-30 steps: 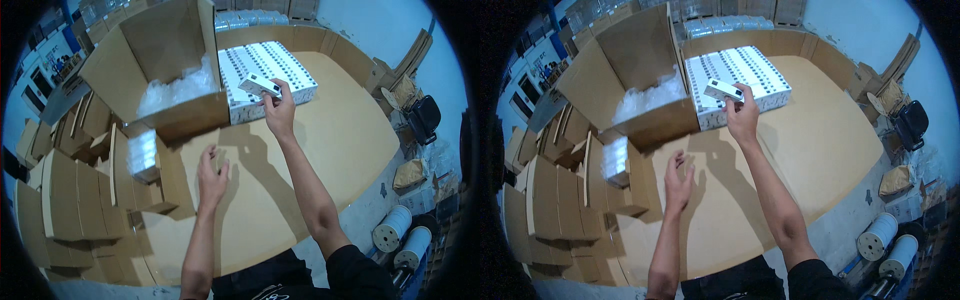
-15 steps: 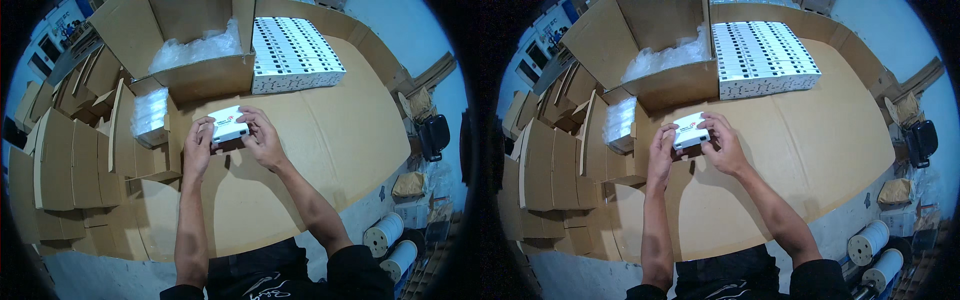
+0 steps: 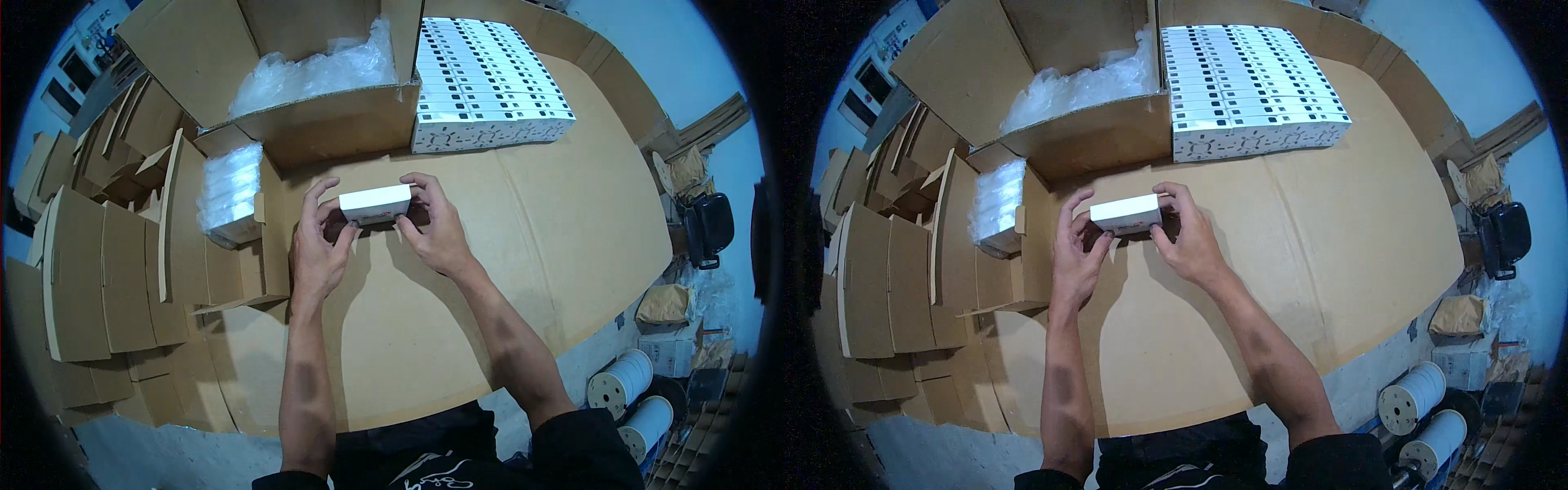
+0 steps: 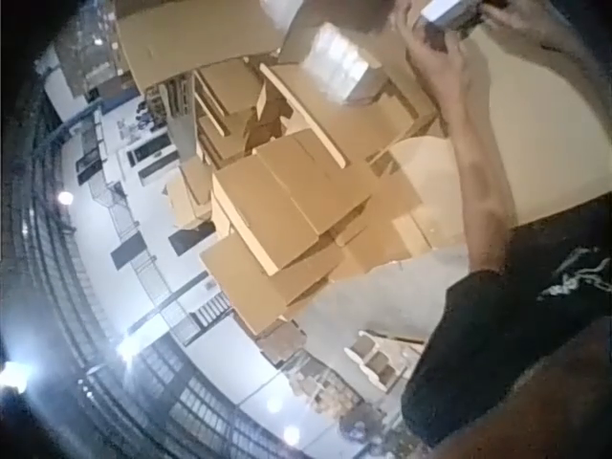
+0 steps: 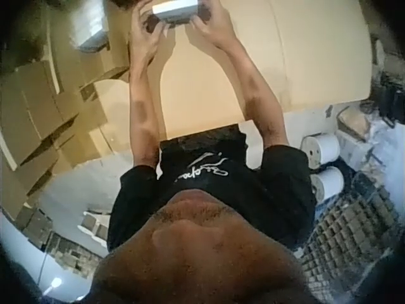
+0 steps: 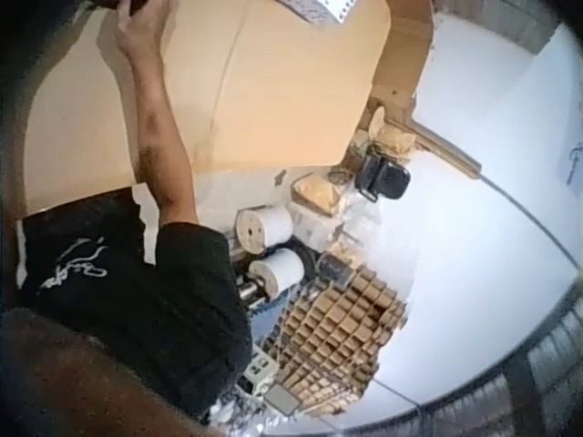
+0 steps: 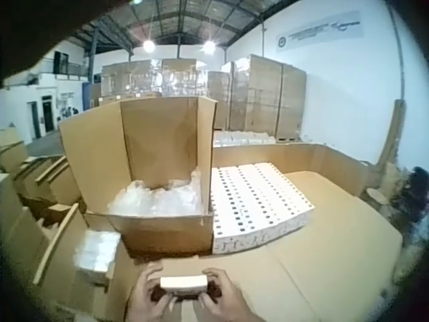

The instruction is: Packing small white product boxes into plastic bags and organizing them into larger cardboard shipping boxes.

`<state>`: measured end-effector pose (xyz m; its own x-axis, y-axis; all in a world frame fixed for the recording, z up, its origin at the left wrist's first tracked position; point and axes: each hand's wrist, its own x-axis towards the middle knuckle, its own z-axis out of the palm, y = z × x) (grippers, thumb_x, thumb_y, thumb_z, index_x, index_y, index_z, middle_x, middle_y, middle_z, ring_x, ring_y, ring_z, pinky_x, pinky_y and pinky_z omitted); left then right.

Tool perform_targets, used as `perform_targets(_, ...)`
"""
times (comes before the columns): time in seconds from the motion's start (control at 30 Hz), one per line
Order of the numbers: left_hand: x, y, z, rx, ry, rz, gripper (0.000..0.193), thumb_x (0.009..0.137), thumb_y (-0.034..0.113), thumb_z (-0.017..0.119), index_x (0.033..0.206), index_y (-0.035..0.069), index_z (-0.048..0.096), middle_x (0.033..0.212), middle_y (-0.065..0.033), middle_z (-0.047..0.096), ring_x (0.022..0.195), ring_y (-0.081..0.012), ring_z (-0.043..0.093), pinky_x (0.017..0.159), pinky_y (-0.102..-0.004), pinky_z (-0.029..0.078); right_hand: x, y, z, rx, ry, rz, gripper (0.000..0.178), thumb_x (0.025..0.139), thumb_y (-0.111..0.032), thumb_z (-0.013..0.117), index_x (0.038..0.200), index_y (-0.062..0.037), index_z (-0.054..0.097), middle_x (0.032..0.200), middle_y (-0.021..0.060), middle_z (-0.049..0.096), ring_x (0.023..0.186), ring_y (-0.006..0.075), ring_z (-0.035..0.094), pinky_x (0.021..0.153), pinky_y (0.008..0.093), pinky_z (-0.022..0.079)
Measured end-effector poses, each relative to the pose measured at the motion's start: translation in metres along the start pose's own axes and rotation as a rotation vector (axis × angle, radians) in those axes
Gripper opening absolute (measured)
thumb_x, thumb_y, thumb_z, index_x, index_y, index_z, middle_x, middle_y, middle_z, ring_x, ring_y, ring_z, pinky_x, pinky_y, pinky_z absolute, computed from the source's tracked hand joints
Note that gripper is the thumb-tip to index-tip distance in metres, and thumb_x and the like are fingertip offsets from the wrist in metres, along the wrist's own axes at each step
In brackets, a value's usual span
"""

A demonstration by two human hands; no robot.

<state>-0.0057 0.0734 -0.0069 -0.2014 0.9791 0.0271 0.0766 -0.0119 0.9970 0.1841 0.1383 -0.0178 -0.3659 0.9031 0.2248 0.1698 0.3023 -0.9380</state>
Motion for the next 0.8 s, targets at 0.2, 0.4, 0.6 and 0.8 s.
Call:
perform_targets(0.2,0.001,-0.001,0.005,-0.045,0.014,0.002,0.074,0.089,-0.013,0.063,0.152,0.011,0.034,0.126,-0.0151,0.061,0.117,-0.0204,0.059,0.101,-0.0337,0.05,0.001,0.003,-0.002,-0.068,-0.003,-0.031,0.055,0.084,0.006,0.065,0.134,-0.0033,0.046,0.113,0.0212,0.068,0.105,0.0349,0.069,0.092,0.0417,0.055)
perform_targets(0.4,-0.007,0.016,0.005,0.137,0.194,0.241,0.074,0.093,0.015,0.071,0.154,0.005,0.031,0.139,-0.0175,0.052,0.13,-0.0273,0.05,0.112,-0.0428,0.039,-0.001,0.001,-0.01,-0.129,0.03,-0.099,0.062,0.078,0.01,0.055,0.138,-0.0008,0.044,0.125,0.025,0.063,0.121,0.0381,0.062,0.102,0.0445,0.05)
perform_targets(0.6,0.01,0.072,0.014,0.297,0.457,0.478,0.021,0.101,0.015,0.062,0.116,0.001,0.065,0.104,-0.0078,0.068,0.095,-0.0172,0.064,0.09,-0.0335,0.052,-0.002,0.019,-0.009,-0.345,0.155,-0.105,0.062,0.075,0.01,0.053,0.135,0.0,0.047,0.126,0.0236,0.063,0.122,0.0397,0.06,0.107,0.0464,0.046)
perform_targets(0.8,0.142,0.124,0.009,0.408,0.367,0.454,0.02,0.094,0.009,0.068,0.111,-0.001,0.067,0.097,-0.0108,0.073,0.089,-0.0181,0.068,0.083,-0.0328,0.054,0.0,0.017,-0.007,-0.435,0.225,-0.092,0.055,0.075,0.005,0.055,0.129,-0.0031,0.052,0.118,0.0182,0.066,0.115,0.0373,0.061,0.102,0.0465,0.046)
